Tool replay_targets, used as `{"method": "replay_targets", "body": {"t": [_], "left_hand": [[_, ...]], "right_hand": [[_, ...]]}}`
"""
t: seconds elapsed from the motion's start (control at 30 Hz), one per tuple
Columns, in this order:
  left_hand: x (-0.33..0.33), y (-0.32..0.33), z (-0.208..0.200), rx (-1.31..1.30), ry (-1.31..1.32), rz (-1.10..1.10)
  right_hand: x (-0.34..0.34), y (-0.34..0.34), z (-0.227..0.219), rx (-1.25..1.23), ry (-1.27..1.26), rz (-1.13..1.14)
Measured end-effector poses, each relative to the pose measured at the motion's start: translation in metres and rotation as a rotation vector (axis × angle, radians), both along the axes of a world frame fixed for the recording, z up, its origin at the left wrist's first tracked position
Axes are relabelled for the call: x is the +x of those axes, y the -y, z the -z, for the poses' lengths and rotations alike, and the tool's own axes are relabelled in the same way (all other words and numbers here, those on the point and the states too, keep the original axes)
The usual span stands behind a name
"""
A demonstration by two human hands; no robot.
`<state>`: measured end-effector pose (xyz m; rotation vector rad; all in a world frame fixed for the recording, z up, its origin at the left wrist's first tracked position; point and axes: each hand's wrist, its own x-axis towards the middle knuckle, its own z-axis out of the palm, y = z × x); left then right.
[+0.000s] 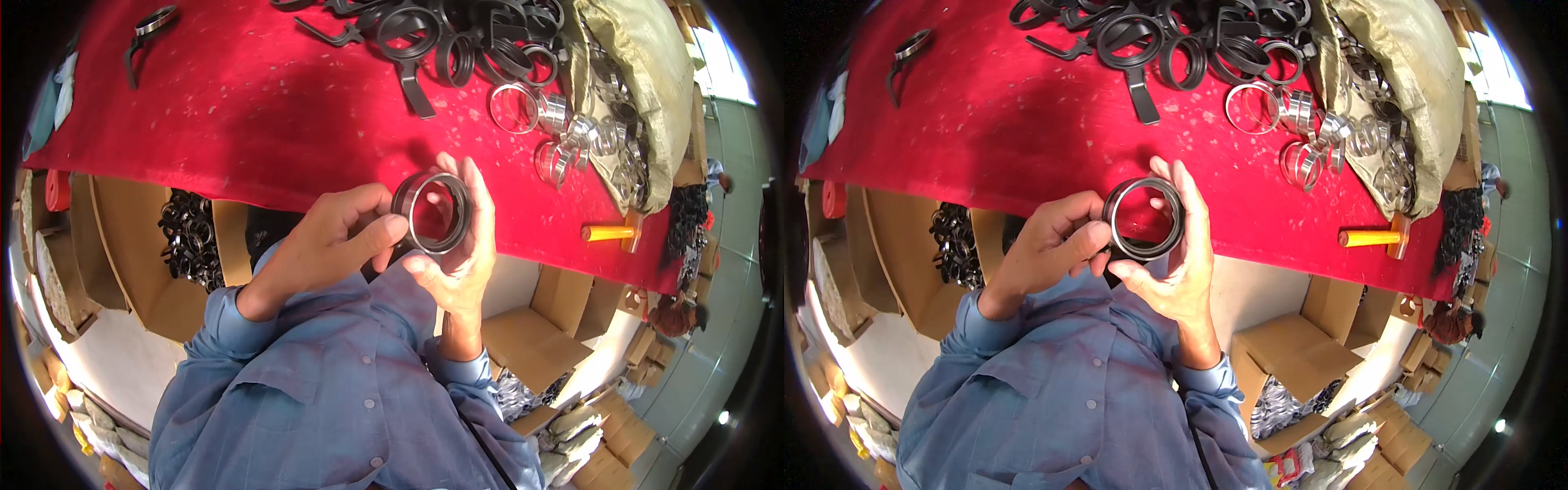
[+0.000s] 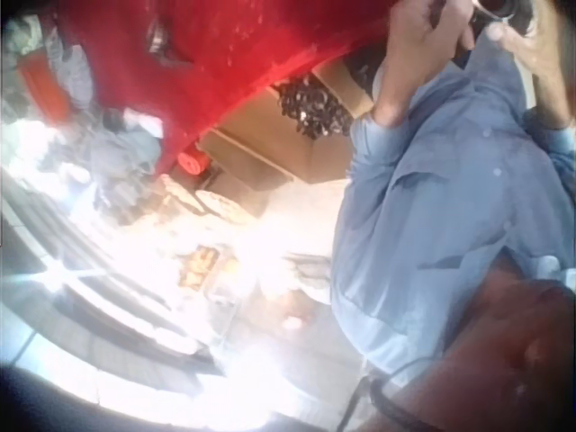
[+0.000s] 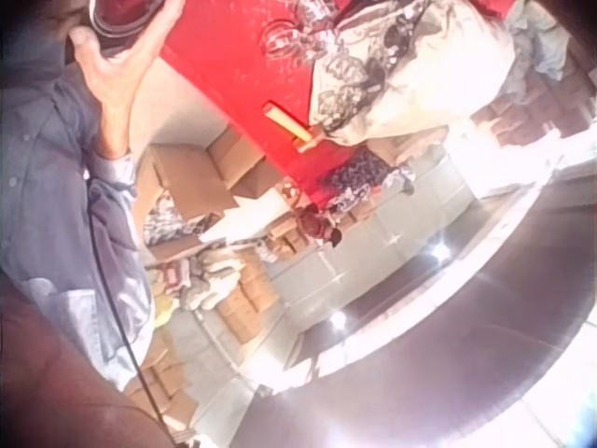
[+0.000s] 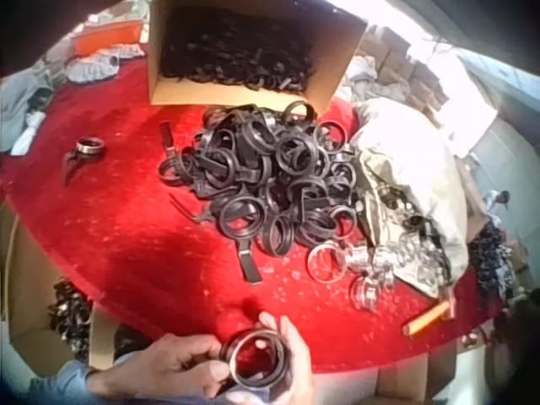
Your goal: Assembling black plastic circular components with metal rings at a workbench.
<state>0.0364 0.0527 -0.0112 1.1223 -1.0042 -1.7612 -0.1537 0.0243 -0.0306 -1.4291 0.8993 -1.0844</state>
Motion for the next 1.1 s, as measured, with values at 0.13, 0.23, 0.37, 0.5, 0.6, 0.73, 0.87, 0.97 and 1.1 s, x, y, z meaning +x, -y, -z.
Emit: {"method": "replay_targets", "body": {"t": [0.13,0.23,0.37,0.5,0.6,0.73,0.87,0.97,1.1], "left_hand": [[-0.007,-0.005,0.004,-0.021,-0.095,0.062],[-0.009,-0.006,0.004,-0.021,-0.108,0.097],[-0.01,-0.009,0.012,-0.102,-0.05,0.111],[-0.011,-0.01,0.012,-0.12,-0.015,0.096],[-0.013,-0.011,0.008,-0.133,0.017,0.081],[-0.014,-0.013,0.01,-0.147,0.036,0.068],[-0.014,-0.014,0.009,-0.154,0.096,0.062],[-0.015,-0.017,0.009,-0.181,0.173,0.044],[-0.016,-0.02,0.005,-0.268,0.246,0.003]], "right_hand": [[-0.014,0.004,0.005,-0.154,-0.107,-0.058],[-0.021,0.007,0.005,-0.272,-0.19,-0.097],[-0.021,0.007,-0.001,-0.289,-0.206,-0.1],[-0.022,0.007,-0.007,-0.358,-0.263,-0.117],[-0.023,0.007,-0.01,-0.357,-0.271,-0.12],[-0.022,0.007,-0.012,-0.345,-0.257,-0.137],[-0.022,0.008,-0.008,-0.302,-0.224,-0.152],[-0.022,0.009,-0.007,-0.344,-0.224,-0.169],[-0.018,0.009,-0.004,-0.411,-0.2,-0.147]]}}
